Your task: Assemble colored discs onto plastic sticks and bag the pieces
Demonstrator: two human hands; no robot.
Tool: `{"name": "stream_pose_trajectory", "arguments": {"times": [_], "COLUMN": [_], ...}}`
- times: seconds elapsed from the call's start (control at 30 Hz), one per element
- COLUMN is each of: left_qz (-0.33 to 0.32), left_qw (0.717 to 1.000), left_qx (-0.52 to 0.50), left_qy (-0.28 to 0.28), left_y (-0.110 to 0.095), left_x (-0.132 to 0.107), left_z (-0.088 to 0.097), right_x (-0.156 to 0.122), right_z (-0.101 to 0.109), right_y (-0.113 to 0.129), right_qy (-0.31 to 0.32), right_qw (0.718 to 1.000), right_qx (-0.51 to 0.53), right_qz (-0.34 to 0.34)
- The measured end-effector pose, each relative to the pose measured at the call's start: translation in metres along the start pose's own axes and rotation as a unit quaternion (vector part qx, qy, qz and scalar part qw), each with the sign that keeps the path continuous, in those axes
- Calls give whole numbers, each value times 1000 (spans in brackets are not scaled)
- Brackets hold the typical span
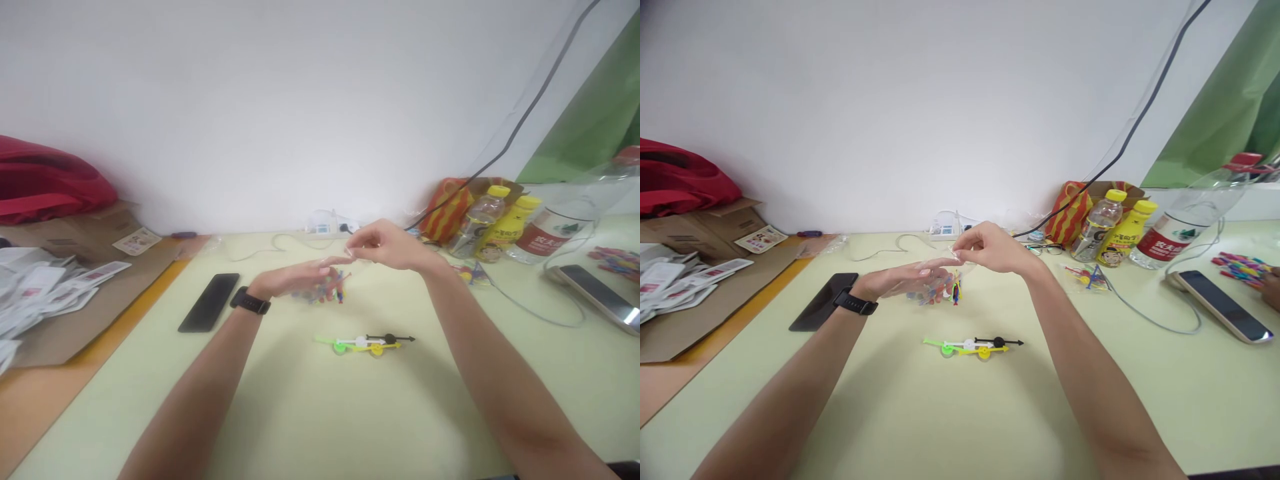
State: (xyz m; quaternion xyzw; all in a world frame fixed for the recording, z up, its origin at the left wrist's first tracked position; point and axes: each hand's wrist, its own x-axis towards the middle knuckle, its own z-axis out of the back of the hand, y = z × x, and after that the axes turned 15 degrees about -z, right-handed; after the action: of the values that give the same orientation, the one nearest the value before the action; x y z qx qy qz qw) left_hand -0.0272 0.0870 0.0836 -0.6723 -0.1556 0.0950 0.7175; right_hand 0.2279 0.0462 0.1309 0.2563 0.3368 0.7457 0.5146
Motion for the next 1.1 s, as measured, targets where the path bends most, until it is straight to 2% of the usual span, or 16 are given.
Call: {"name": "stream_pose_trajectory", "arguments": {"times": [0.17, 0.23, 0.27, 0.33, 0.47, 0.57, 0.67, 0.77, 0.87, 1.0, 1.1], "left_qz": [15, 16, 15, 8, 2, 0, -5, -8, -9, -9, -7], "left_qw": [1000, 999, 998, 998, 998, 999, 999, 999, 998, 998, 998], "left_qx": [10, 6, 3, -2, -3, -5, -14, -20, -24, -28, -29], "left_qy": [-22, -44, -53, -62, -56, -47, -45, -49, -53, -55, -61], "left_y": [-6, -9, -10, -12, -12, -10, -9, -8, -7, -7, -8], "left_x": [-6, -10, -12, -16, -18, -18, -18, -19, -20, -21, -21], "left_z": [3, 6, 8, 11, 16, 17, 18, 20, 21, 21, 21], "right_x": [-3, -3, -1, 2, 13, 20, 24, 24, 24, 25, 23], "right_z": [12, 17, 17, 13, -20, -53, -80, -93, -93, -79, -57], "right_y": [-6, -13, -17, -23, -26, -21, -16, -16, -18, -23, -22], "right_qy": [-75, -70, -39, 67, 290, 390, 464, 477, 461, 402, 369], "right_qw": [996, 991, 988, 975, 928, 894, 860, 853, 863, 899, 923], "right_qx": [-34, -91, -124, -182, -222, -215, -198, -197, -195, -168, -113], "right_qz": [-32, -65, -83, -106, -72, -47, -73, -74, -60, -31, -1]}}
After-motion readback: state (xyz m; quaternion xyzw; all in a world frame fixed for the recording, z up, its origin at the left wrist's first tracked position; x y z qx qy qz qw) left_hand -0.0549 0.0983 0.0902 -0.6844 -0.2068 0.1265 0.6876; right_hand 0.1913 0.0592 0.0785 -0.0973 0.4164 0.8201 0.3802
